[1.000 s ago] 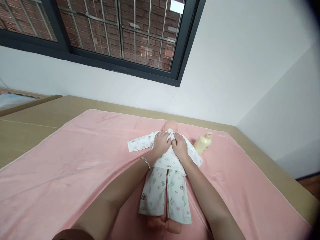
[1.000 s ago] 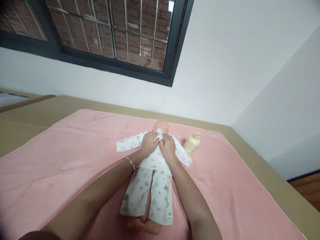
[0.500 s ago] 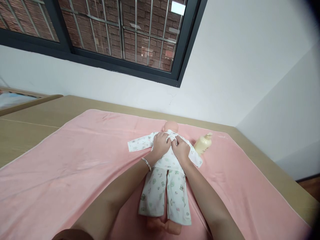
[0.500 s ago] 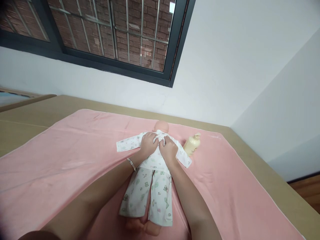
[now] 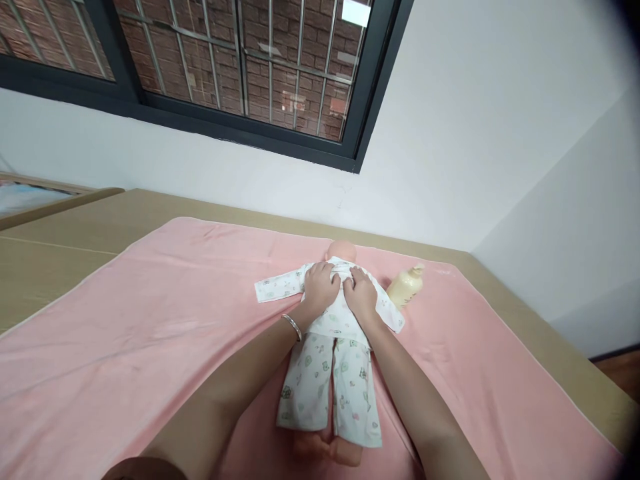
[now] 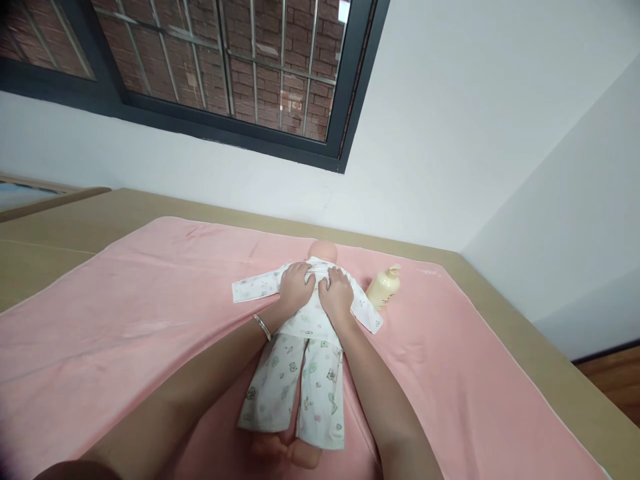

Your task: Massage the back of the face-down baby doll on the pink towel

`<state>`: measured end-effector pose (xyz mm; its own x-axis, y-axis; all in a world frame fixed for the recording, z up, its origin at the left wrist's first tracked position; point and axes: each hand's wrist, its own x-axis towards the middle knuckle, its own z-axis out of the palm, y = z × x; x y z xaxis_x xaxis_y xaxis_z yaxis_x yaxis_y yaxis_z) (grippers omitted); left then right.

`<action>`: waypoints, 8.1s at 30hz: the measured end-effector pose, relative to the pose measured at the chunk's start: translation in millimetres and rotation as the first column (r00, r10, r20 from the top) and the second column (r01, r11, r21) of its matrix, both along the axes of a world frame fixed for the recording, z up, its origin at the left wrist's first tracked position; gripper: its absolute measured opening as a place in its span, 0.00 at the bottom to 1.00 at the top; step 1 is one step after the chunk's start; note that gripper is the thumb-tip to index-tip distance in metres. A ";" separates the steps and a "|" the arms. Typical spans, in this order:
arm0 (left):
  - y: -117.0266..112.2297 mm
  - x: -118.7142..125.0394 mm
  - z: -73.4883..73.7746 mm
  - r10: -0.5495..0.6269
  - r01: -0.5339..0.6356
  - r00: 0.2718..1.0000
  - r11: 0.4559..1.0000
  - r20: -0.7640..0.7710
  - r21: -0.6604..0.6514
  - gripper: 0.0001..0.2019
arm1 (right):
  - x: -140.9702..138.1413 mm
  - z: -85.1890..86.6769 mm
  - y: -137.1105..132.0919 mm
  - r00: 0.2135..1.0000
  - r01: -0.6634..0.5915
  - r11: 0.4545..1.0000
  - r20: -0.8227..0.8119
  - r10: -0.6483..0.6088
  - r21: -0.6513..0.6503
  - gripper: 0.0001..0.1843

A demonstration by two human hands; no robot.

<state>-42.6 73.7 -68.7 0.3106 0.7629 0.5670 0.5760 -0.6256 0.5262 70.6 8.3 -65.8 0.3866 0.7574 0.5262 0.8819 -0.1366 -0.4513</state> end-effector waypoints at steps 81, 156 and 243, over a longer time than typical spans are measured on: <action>14.2 1.4 0.6 -0.084 0.079 0.992 0.995 -0.094 -0.056 0.24 | 14.1 -4.7 15.6 0.990 -0.118 0.993 0.071 0.118 -0.007 0.22; 12.0 2.2 -2.9 -0.027 0.025 0.999 0.997 -0.026 -0.073 0.17 | 9.8 -3.7 7.2 0.997 -0.073 0.996 0.041 0.071 0.059 0.20; 13.8 0.3 -9.1 0.025 -0.023 0.999 0.998 0.033 -0.054 0.26 | 4.6 0.5 2.8 0.999 -0.035 0.997 0.018 0.033 0.066 0.31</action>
